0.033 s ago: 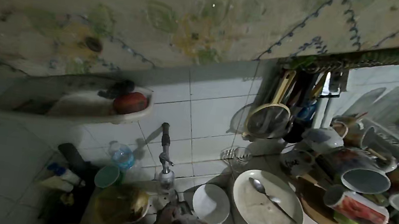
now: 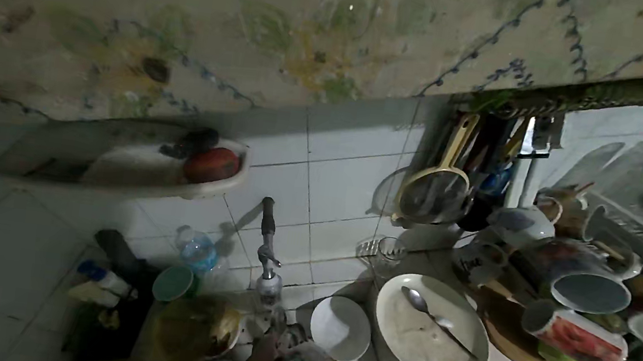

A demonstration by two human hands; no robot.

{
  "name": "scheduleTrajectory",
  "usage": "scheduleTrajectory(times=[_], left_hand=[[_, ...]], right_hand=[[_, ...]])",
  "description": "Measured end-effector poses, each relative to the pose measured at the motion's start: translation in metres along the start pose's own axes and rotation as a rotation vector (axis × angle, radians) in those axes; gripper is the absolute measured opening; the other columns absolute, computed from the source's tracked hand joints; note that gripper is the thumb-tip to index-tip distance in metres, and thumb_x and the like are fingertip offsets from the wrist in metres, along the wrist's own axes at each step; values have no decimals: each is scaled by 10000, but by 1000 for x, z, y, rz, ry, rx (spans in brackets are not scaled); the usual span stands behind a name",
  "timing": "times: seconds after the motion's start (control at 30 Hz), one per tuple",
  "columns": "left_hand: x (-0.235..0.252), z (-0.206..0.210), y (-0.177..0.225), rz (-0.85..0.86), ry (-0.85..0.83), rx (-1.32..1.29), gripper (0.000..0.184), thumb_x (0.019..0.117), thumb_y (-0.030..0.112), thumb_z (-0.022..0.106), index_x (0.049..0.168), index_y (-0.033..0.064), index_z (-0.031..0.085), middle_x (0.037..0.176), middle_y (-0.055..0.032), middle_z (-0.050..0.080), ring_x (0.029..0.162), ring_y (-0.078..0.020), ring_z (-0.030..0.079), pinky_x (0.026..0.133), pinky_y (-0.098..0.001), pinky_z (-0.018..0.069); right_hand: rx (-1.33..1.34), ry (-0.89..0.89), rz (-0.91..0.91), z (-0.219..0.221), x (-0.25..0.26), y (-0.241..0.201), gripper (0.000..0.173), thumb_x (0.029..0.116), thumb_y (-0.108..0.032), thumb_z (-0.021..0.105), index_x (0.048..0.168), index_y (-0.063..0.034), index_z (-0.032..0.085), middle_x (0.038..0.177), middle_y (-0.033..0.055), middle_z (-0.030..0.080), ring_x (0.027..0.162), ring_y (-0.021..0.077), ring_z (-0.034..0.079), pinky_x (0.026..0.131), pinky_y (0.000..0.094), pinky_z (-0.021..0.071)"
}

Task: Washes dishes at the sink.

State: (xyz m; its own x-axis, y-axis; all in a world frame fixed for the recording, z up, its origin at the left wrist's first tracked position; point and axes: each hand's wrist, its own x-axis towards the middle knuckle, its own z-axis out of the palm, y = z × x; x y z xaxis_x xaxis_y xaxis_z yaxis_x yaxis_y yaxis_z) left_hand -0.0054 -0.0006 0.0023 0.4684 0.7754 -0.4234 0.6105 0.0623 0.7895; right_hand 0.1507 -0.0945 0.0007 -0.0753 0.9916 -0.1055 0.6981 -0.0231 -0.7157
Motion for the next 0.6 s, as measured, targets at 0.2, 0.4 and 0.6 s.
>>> scheduleTrajectory(times=[0.2,0.4,0.6], left_hand=[[-1,-2,25,-251,-72,366,392,1091,127,436,1406,-89,523,1458,-299,508,1395,-404,469,1176,-485,349],[-14,5,32,-137,-176,529,403,1055,90,483,1412,-93,517,1437,-300,530,1379,-410,489,1166,-495,364],[-41,27,67,-232,-70,376,401,1095,103,392,1396,-140,498,1474,-312,491,1417,-396,450,1190,-467,323]], right_hand=[[1188,164,539,15,5,43,309,1113,-121,309,1221,29,557,1017,125,652,910,180,646,815,339,551],[1880,16,242,23,33,30,332,1002,-308,356,1031,-159,651,885,44,742,812,156,724,706,348,615],[980,377,498,33,56,-22,343,1049,-156,561,1311,64,560,1104,159,659,977,174,636,882,320,527]])
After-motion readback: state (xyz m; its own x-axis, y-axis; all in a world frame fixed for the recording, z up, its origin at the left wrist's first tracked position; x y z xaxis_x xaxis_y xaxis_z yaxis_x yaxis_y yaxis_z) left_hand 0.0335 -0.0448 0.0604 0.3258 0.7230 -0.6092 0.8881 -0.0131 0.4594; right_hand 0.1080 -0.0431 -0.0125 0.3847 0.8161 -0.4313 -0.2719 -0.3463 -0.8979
